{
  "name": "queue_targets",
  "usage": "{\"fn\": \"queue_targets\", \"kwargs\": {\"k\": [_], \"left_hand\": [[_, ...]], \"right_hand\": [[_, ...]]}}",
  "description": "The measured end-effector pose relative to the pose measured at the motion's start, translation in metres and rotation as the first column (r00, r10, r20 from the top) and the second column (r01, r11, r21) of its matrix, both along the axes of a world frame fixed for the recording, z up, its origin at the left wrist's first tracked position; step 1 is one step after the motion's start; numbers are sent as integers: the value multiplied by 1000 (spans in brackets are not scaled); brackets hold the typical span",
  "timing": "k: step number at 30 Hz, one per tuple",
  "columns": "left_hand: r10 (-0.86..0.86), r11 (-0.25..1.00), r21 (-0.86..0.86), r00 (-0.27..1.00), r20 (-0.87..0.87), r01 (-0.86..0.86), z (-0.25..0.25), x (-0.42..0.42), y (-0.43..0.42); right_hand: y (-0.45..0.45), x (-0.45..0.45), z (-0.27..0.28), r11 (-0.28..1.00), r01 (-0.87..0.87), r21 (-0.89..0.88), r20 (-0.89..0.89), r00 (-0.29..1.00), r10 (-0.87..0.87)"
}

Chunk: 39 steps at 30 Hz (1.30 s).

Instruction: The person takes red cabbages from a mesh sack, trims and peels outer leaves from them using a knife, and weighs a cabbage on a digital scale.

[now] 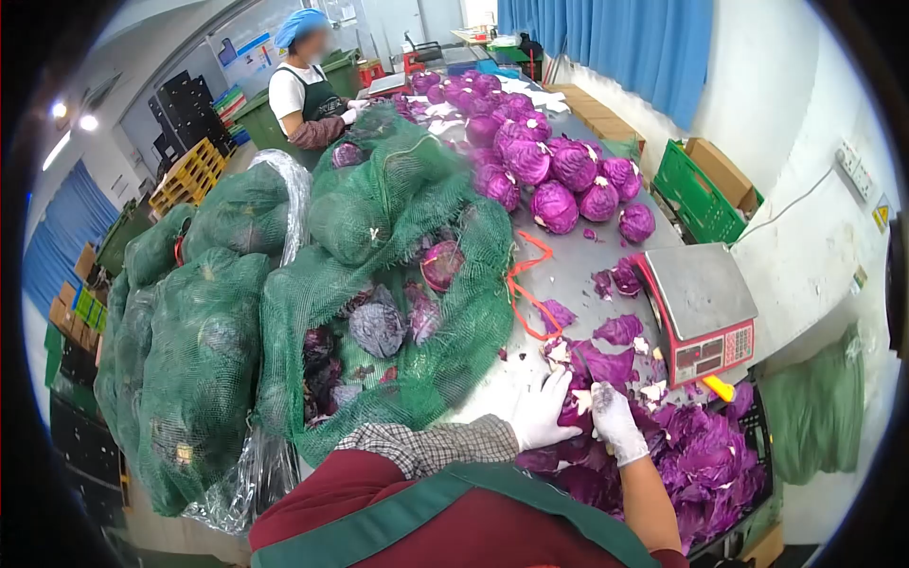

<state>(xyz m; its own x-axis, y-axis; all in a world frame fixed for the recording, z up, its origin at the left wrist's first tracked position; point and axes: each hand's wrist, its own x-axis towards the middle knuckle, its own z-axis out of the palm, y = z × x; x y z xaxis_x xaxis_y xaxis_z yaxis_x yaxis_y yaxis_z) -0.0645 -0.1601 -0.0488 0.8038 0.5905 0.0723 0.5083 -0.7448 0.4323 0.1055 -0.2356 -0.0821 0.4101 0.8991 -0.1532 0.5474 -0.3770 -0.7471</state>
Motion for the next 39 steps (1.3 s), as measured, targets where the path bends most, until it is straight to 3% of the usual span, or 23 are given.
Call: {"fn": "queue_targets", "kwargs": {"k": [1, 3, 8, 10, 11, 12, 13, 14, 16, 18, 19, 20, 22, 25, 26, 27, 28, 30, 31, 33, 37, 38, 39], "left_hand": [[-17, 1000, -13, 998, 58, 18, -12, -2, -4], [-43, 999, -21, 984, 173, 47, -24, -10, -3], [-79, 994, -61, 972, 219, 94, 9, -55, 4], [-74, 982, -141, 944, 322, 125, 16, -67, 15], [-58, 965, -208, 906, 420, 158, 3, -64, 20], [119, 863, -469, 827, 550, 188, -14, -57, 22], [331, 678, -692, 738, 588, 248, -28, -52, 18], [294, 669, -706, 790, 538, 232, -28, -50, 17], [357, 549, -827, 861, 362, 120, -40, -54, 14], [484, 290, -944, 827, 286, 156, -49, -60, 11], [507, 234, -961, 826, 248, 145, -48, -68, 9], [529, 177, -975, 823, 209, 133, -47, -76, 7], [487, 230, -945, 813, 319, 233, -49, -88, 10], [545, 175, -910, 733, 407, 375, -16, -86, 8], [527, 291, -889, 717, 457, 353, -11, -81, 12], [479, 405, -852, 717, 506, 331, -2, -74, 16], [455, 436, -848, 738, 498, 303, 11, -67, 18], [410, 445, -849, 778, 476, 284, 24, -53, 19], [377, 461, -838, 790, 483, 292, 22, -46, 18], [296, 494, -817, 827, 478, 296, 12, -36, 17], [50, 782, -555, 860, 508, 283, -21, -26, 15], [16, 808, -511, 856, 517, 294, -24, -26, 13], [-13, 830, -477, 865, 502, 290, -28, -27, 17]], "right_hand": [[8, 3, 14, 969, 119, -218, -196, 967, -163], [0, 27, -8, 967, 154, -201, -398, 889, -224], [-12, 3, -26, 983, 97, 155, -213, 975, -63], [-16, -25, -5, 963, -65, 261, 191, 981, 14], [-16, -35, 3, 944, -78, 321, 149, 988, 31], [-14, -38, 9, 850, -303, 431, 375, 917, 137], [-19, -50, 16, 907, -203, 368, 274, 956, 102], [-18, -51, 15, 850, -281, 445, 358, 926, 119], [-19, -46, -4, 870, -121, 479, 256, 967, -6], [-25, -33, -3, 919, 203, 338, -261, 958, -115], [-30, -27, 3, 917, 379, 123, -564, 787, -250], [-37, -20, -10, 840, 477, 259, -614, 753, -238], [-59, 12, -7, 715, 610, 341, -627, 714, -310], [-141, 47, 88, 651, 679, 339, -547, 705, -451], [-164, 77, 76, 762, 425, 489, -26, 880, -474], [-187, 106, 65, 808, 218, 547, 495, 695, -522], [-192, 101, 79, 827, 380, 414, 521, 647, -557], [-180, 76, 94, 710, 478, 517, -96, 856, -507], [-160, 35, 129, 772, 501, 393, -124, 860, -495], [-133, 0, 108, 903, 243, 355, -15, 967, -255], [-75, -35, 49, 954, -34, 297, 169, 985, -17], [-69, -32, 40, 960, -13, 279, -121, 991, 48], [-70, -29, 38, 977, -32, 211, -132, 989, 61]]}}
